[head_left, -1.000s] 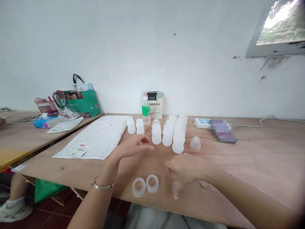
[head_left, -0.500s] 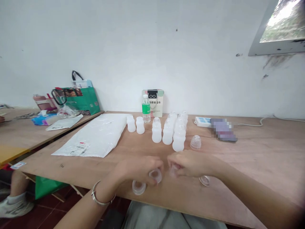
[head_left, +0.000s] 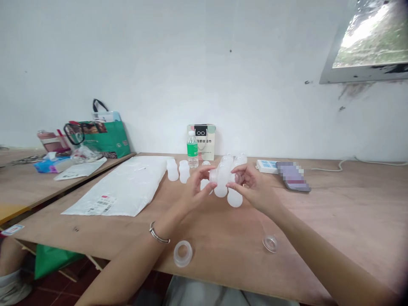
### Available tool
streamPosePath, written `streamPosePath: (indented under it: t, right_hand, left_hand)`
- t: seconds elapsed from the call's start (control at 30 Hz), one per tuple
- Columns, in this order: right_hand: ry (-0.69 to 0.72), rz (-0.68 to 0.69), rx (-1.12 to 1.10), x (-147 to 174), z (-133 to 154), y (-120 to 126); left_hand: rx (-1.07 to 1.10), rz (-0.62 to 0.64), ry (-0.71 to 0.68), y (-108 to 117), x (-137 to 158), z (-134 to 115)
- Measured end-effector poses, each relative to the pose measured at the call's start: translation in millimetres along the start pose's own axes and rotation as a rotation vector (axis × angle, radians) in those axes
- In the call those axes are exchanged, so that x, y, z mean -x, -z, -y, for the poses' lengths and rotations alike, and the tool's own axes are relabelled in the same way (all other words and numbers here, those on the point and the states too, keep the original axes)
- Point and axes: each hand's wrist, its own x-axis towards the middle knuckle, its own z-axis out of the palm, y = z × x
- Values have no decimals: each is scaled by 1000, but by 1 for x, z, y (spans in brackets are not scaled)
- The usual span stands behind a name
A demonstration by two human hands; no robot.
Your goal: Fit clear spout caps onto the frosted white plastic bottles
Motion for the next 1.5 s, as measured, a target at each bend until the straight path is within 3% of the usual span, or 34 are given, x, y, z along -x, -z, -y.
streamPosePath:
  t: [0.1,0.23,0.4,0.63,0.77,0.87,1.1,1.27,1.37,1.5]
  right_hand:
    - [28,-58,10,15,-3,-14]
    - [216,-112,81,32,-5,-26]
    - [387,-129,125,42,-12,-29]
    - [440,-116,-41,48,-16,-34]
    - [383,-101,-181,48,-13,-37]
    - [288,-142,-270,47,-13,-39]
    - [139,-151,-362,42,-14,-40]
    - [61,15,-383,36,-13,-36]
    - [43,26,-433,33,-16,-34]
    - [30,13,-454,32,-18,-36]
  left_hand:
    - [-132,-42,-153,-5,12,3]
    - [-207,-72,-294,-8,18,11]
    - [-247,-54,-304,-14,24,13]
    - [-178,-72,-382,-21,27,18]
    - [-216,-13,-511,-16,25,15]
    - [-246,48,-506,-12,23,10]
    - [-296,-44,-521,-16,21,9]
    - [-349,-117,-518,-17,21,9]
    - [-465,-195,-501,-16,22,6]
    - [-555,-236,-601,-14,24,6]
